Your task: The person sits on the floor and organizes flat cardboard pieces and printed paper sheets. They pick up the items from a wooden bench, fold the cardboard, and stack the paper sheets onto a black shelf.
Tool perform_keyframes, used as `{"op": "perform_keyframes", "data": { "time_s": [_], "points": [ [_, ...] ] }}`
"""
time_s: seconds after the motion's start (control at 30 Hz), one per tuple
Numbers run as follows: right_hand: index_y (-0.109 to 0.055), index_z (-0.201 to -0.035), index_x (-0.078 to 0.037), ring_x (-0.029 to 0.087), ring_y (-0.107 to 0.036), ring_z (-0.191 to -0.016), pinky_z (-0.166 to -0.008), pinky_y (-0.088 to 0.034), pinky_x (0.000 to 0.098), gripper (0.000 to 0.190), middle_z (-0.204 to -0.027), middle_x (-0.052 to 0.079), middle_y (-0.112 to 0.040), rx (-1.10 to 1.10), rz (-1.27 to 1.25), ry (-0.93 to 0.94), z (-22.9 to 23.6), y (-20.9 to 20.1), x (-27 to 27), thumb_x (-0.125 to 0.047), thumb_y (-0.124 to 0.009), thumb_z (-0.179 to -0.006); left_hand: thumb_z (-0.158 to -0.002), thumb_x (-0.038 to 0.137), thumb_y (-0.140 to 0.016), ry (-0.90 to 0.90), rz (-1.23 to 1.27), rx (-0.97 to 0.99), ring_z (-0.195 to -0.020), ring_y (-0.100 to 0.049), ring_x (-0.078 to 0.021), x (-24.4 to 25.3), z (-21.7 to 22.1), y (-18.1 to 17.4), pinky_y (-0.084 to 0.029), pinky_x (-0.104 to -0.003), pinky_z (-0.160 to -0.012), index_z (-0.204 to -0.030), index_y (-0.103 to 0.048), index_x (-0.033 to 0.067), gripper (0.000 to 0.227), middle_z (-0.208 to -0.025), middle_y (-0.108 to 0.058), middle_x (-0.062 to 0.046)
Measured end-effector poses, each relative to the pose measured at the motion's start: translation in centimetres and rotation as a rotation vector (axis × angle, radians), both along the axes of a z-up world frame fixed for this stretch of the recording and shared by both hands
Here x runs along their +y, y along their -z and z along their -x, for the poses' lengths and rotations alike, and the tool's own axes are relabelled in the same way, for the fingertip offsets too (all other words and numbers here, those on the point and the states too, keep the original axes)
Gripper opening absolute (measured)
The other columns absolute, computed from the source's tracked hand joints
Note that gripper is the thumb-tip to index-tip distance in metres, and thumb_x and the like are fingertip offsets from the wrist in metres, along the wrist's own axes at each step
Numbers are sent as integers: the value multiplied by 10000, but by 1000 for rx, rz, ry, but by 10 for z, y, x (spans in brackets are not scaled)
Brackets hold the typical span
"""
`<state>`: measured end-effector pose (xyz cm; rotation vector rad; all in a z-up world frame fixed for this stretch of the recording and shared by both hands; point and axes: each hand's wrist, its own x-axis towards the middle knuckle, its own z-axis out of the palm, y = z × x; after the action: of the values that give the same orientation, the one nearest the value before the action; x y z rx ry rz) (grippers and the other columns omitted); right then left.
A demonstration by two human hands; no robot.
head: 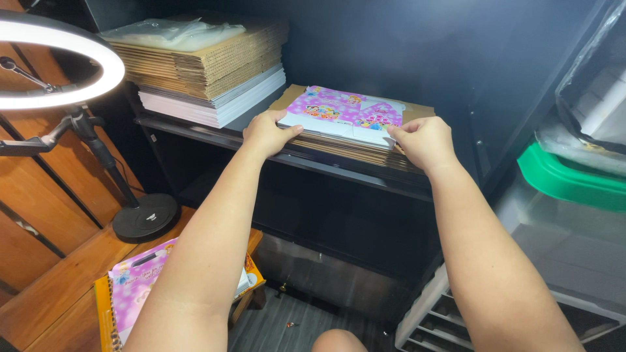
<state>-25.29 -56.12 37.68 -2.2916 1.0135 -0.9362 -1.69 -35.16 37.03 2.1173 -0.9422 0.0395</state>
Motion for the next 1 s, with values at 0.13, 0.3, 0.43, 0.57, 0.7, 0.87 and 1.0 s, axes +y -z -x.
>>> {"op": "perform_keyframes", "data": {
  "time_s": [0.13,0.3,0.43,0.57,0.7,0.87,1.0],
  "points": [
    [-817,-1094,-125,331,-722,-1052,-861,-576,436,319,-957,118,-778,-22,-9,-52,8,-6,10,-394,-767,-930,-906,445,-772,0,-2,-11,-1467,-464,-258,1,4,-2,-367,-451,-1198,-1453,-604,116,660,-1491,-600,-79],
    [-789,-1160,-96,356,-682,-1187,-981,-539,443,506,-1134,186,-764,66,12,-104,11,-7,12,-390,-919,-769,-896,497,-783,-14,-3,9,-1462,-469,-248,-5,-8,6,-371,-418,-1199,-1439,-622,153,663,-1472,-617,-69],
    [-791,-1156,-94,364,-694,-1160,-969,-545,434,489,-1087,186,-774,57,28,-95,8,-1,11,-380,-925,-782,-902,492,-778,-31,-2,18,-1458,-476,-230,-7,-10,7,-380,-409,-1189,-1439,-624,171,643,-1459,-627,-60],
    [-798,-1137,-116,344,-709,-1129,-942,-551,420,503,-1074,154,-781,59,66,-90,4,7,-2,-427,-938,-768,-907,484,-779,-40,-2,21,-1463,-470,-236,-8,-13,8,-380,-405,-1191,-1433,-631,184,623,-1458,-630,-58],
    [-799,-1130,-127,301,-723,-1100,-909,-556,393,502,-1073,125,-784,57,88,-104,3,12,-8,-443,-943,-767,-912,477,-767,-54,-7,31,-1455,-477,-234,-8,-17,12,-385,-403,-1195,-1415,-647,218,578,-1444,-640,-42],
    [-792,-1137,-114,281,-726,-1093,-915,-553,392,488,-1085,122,-784,28,84,-106,6,12,-4,-415,-935,-781,-932,456,-760,-32,36,23,-1469,-460,-228,-9,-17,17,-374,-400,-1202,-1424,-641,203,567,-1448,-639,-41],
    [-777,-1166,-142,334,-674,-1178,-980,-557,443,475,-1196,128,-732,-101,146,-98,9,9,1,-409,-920,-801,-917,425,-784,-59,195,-176,-1411,-504,-342,6,-19,34,-446,-453,-1169,-1453,-595,123,643,-1458,-576,-105]
  ]
}}
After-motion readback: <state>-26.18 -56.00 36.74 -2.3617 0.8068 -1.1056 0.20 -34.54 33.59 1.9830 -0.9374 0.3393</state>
